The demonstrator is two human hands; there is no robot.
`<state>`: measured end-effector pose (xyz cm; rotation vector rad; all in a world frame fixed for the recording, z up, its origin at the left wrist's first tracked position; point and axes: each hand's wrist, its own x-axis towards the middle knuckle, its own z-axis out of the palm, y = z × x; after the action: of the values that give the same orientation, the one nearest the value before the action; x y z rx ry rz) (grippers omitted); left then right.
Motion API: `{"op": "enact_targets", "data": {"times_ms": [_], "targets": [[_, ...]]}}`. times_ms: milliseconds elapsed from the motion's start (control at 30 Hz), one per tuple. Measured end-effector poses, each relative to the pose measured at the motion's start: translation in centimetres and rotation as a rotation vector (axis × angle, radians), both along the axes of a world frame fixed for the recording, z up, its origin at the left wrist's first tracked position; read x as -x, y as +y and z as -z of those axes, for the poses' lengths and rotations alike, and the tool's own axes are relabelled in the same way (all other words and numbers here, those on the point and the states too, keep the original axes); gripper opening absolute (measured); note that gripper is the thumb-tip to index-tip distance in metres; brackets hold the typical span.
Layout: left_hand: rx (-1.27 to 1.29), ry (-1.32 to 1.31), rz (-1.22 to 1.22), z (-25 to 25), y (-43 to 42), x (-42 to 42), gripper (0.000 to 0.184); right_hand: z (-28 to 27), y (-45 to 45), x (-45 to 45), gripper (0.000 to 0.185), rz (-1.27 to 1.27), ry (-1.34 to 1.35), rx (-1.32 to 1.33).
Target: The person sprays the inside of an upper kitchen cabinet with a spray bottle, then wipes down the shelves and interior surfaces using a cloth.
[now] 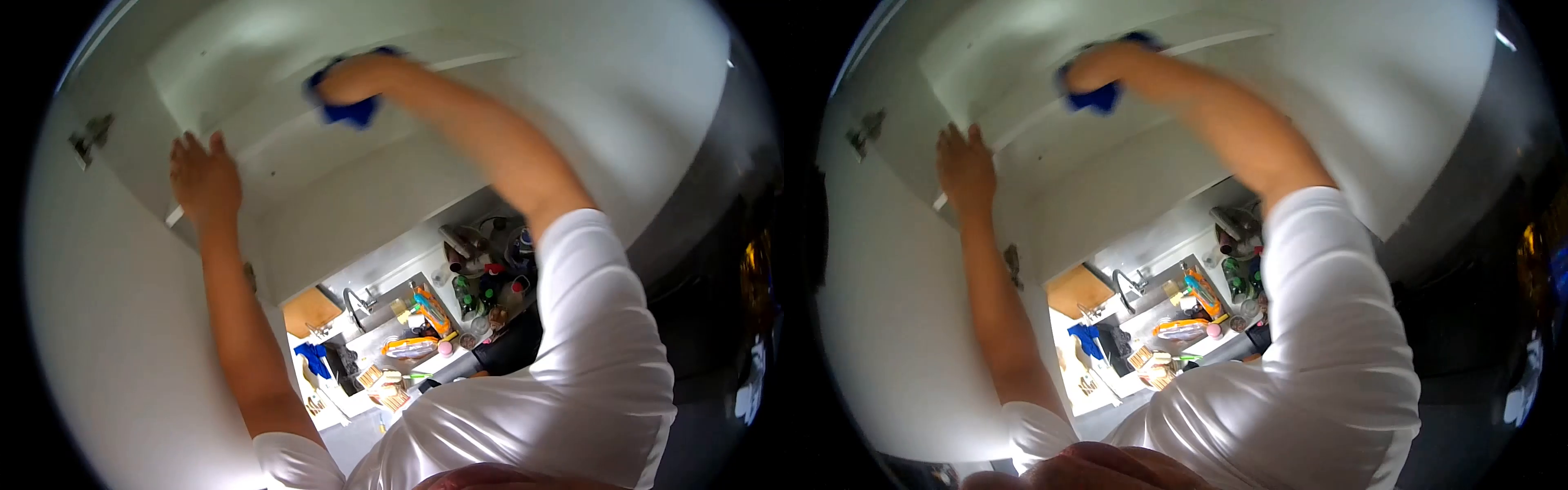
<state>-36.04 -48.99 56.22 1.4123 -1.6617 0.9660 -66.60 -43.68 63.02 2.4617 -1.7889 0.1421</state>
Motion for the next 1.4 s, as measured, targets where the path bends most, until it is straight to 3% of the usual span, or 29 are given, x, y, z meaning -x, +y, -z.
{"op": "enact_targets", "data": {"times_ms": [67,167,200,367,467,567,633,733,800,900,1000,1200,1400], "targets": [[-0.005,0.047,0.006,0.2,0.3,-0.3,0.069,-1.0,2.9,-6.7,0.030,-0.081,-0.004,-0.035],[-0.023,0.119,0.047,0.0,0.8,0.0,0.070,0.1,2.1,-8.3,0.040,-0.087,0.069,0.105],[-0.021,0.115,0.063,0.0,1.1,0.0,0.070,0.7,1.8,-7.1,0.040,-0.098,-0.030,0.104],[-0.027,0.121,0.010,-0.1,1.6,0.4,0.070,2.4,4.1,7.5,0.029,-0.032,0.257,0.352],[0.018,0.097,0.014,0.3,0.8,-0.1,0.070,3.0,5.1,17.4,0.026,0.152,0.315,0.372],[0.016,0.100,0.010,0.4,1.3,0.2,0.069,1.7,5.6,22.7,0.035,0.255,0.403,0.253],[-0.008,0.125,0.032,0.1,2.1,0.5,0.069,1.1,3.8,24.7,0.047,0.529,0.008,0.124],[-0.038,0.157,0.081,-0.2,2.8,0.7,0.069,-0.8,1.5,23.9,0.057,0.545,-0.082,-0.066],[-0.049,0.178,0.102,-0.1,2.8,0.8,0.069,-1.5,-1.3,24.3,0.063,0.544,-0.017,-0.075],[-0.044,0.190,0.117,0.0,2.3,0.6,0.069,-2.4,-3.6,23.5,0.075,0.610,-0.135,-0.110],[-0.019,0.157,0.113,0.0,1.8,0.2,0.069,-2.8,-6.9,23.5,0.075,0.653,-0.226,-0.143],[-0.072,0.145,0.068,-0.4,3.0,0.7,0.066,-3.0,-17.5,24.8,0.078,0.630,-0.104,-0.215],[-0.030,0.105,0.126,0.1,2.3,0.4,0.061,-3.1,-21.2,15.4,0.073,0.281,0.061,-0.084]]}}
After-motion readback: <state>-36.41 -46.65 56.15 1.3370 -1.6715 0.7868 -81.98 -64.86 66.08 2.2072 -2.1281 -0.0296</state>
